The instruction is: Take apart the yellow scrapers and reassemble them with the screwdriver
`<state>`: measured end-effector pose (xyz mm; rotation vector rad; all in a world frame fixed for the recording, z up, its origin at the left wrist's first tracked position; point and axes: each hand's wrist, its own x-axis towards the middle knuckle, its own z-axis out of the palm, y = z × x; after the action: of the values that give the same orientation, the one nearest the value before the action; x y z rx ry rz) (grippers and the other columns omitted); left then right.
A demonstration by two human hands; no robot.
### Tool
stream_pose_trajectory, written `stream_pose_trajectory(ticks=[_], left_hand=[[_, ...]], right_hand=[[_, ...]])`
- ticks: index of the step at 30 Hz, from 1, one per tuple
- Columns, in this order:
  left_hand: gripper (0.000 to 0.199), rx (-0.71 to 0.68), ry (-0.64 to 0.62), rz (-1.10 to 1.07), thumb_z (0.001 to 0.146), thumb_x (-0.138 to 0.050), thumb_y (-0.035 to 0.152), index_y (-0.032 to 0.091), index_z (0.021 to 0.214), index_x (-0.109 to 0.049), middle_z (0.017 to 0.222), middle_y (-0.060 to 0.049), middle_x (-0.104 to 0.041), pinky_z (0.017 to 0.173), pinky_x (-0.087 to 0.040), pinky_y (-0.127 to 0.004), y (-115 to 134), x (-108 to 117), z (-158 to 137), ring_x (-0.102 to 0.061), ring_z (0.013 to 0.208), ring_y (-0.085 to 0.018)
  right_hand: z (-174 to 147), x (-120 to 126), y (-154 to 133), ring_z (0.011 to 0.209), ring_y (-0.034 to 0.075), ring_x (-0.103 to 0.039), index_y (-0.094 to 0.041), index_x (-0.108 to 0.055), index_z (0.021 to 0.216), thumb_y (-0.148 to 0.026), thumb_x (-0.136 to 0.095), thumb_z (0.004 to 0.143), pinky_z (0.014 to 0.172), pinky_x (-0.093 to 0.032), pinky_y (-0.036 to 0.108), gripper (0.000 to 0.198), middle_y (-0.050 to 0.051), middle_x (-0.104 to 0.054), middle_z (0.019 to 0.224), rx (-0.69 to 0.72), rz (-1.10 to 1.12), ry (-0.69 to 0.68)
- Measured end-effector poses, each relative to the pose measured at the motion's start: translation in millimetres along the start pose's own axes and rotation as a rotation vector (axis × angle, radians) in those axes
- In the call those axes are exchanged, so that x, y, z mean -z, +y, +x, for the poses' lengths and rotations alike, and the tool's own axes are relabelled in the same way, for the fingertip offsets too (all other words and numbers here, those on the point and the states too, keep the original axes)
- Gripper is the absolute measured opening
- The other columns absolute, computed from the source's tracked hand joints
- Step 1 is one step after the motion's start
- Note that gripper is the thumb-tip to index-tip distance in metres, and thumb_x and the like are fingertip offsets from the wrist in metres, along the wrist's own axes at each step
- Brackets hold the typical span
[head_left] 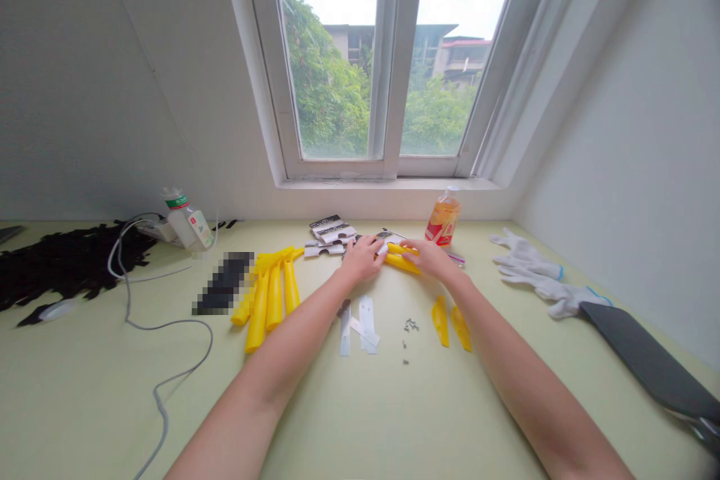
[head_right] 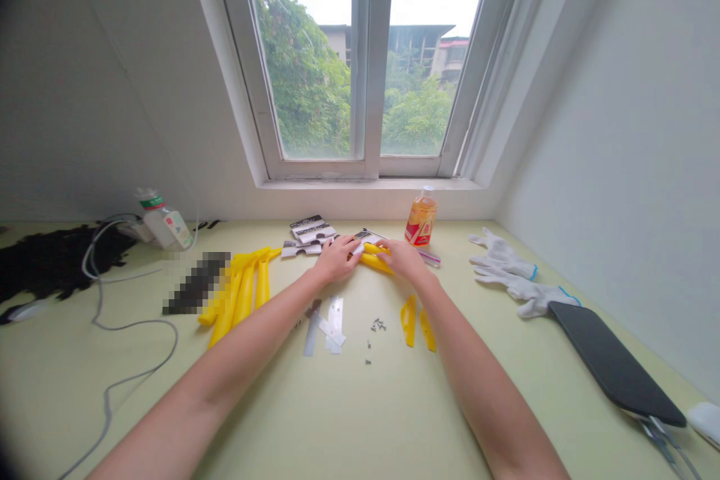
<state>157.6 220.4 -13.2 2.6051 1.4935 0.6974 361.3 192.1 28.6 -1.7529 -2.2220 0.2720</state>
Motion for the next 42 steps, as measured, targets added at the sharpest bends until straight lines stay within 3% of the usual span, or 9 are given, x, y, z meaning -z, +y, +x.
stream_pose_trajectory(ticks=[6, 14, 18, 23, 28, 34, 42], left_hand=[[0.036, 0.01, 0.062, 0.027, 0.097, -0.043, 0.036, 0.028, 0.13, -0.056, 0.138, -0.008, -0.055, 0.11, -0.028, -0.053, 4, 2, 3, -0.048, 0.126, -0.025], [0.039, 0.033, 0.111, 0.074, 0.097, -0.042, 0.035, 0.024, 0.132, -0.055, 0.138, -0.011, -0.054, 0.108, -0.033, -0.047, -6, 13, 5, -0.049, 0.126, -0.026], [0.038, 0.025, 0.108, 0.093, 0.097, -0.044, 0.036, 0.024, 0.131, -0.056, 0.136, -0.011, -0.055, 0.107, -0.034, -0.045, -9, 12, 1, -0.049, 0.125, -0.026], [0.038, 0.018, 0.099, 0.087, 0.097, -0.044, 0.035, 0.025, 0.131, -0.057, 0.135, -0.01, -0.055, 0.106, -0.035, -0.045, -10, 9, -1, -0.05, 0.124, -0.025], [0.038, -0.001, 0.087, 0.054, 0.098, -0.041, 0.033, 0.024, 0.132, -0.057, 0.134, -0.01, -0.055, 0.107, -0.036, -0.043, -10, 7, -3, -0.049, 0.124, -0.025], [0.042, -0.033, 0.08, 0.001, 0.1, -0.036, 0.035, 0.02, 0.135, -0.054, 0.136, -0.012, -0.053, 0.109, -0.037, -0.035, 0, -3, -6, -0.048, 0.126, -0.022], [0.041, -0.063, 0.062, -0.029, 0.099, -0.038, 0.037, 0.023, 0.133, -0.057, 0.131, -0.009, -0.056, 0.106, -0.041, -0.035, 18, -11, -5, -0.053, 0.119, -0.022]], right_hand=[[-1, 6, -1, 0.097, 0.021, -0.067, -0.026, -0.065, 0.118, -0.033, -0.054, 0.093, 0.086, -0.051, 0.033, 0.029, 0.006, -0.073, 0.109, -0.021, -0.014, 0.07], [5, -2, -3, 0.109, 0.025, -0.063, -0.022, -0.061, 0.126, -0.037, -0.05, 0.09, 0.091, -0.047, 0.033, 0.04, 0.01, -0.068, 0.121, 0.006, -0.059, 0.099], [5, -11, -5, 0.103, 0.029, -0.064, -0.016, -0.066, 0.117, -0.046, -0.058, 0.084, 0.086, -0.047, 0.036, 0.045, 0.015, -0.068, 0.112, -0.007, -0.105, 0.046], [5, -10, -6, 0.098, 0.027, -0.064, -0.018, -0.067, 0.104, -0.046, -0.053, 0.087, 0.079, -0.048, 0.034, 0.036, 0.013, -0.069, 0.106, -0.026, -0.132, -0.006], [4, -6, -6, 0.091, 0.022, -0.065, -0.017, -0.063, 0.112, -0.046, -0.056, 0.089, 0.076, -0.05, 0.034, 0.037, 0.01, -0.07, 0.104, -0.055, -0.121, -0.072], [6, 1, 7, 0.096, 0.018, -0.063, -0.019, -0.061, 0.117, -0.041, -0.055, 0.094, 0.085, -0.053, 0.039, 0.032, 0.008, -0.065, 0.114, -0.074, -0.12, -0.169], [4, 13, 23, 0.097, 0.019, -0.063, -0.017, -0.061, 0.116, -0.037, -0.058, 0.094, 0.084, -0.054, 0.04, 0.03, 0.007, -0.063, 0.116, -0.092, -0.14, -0.27]])
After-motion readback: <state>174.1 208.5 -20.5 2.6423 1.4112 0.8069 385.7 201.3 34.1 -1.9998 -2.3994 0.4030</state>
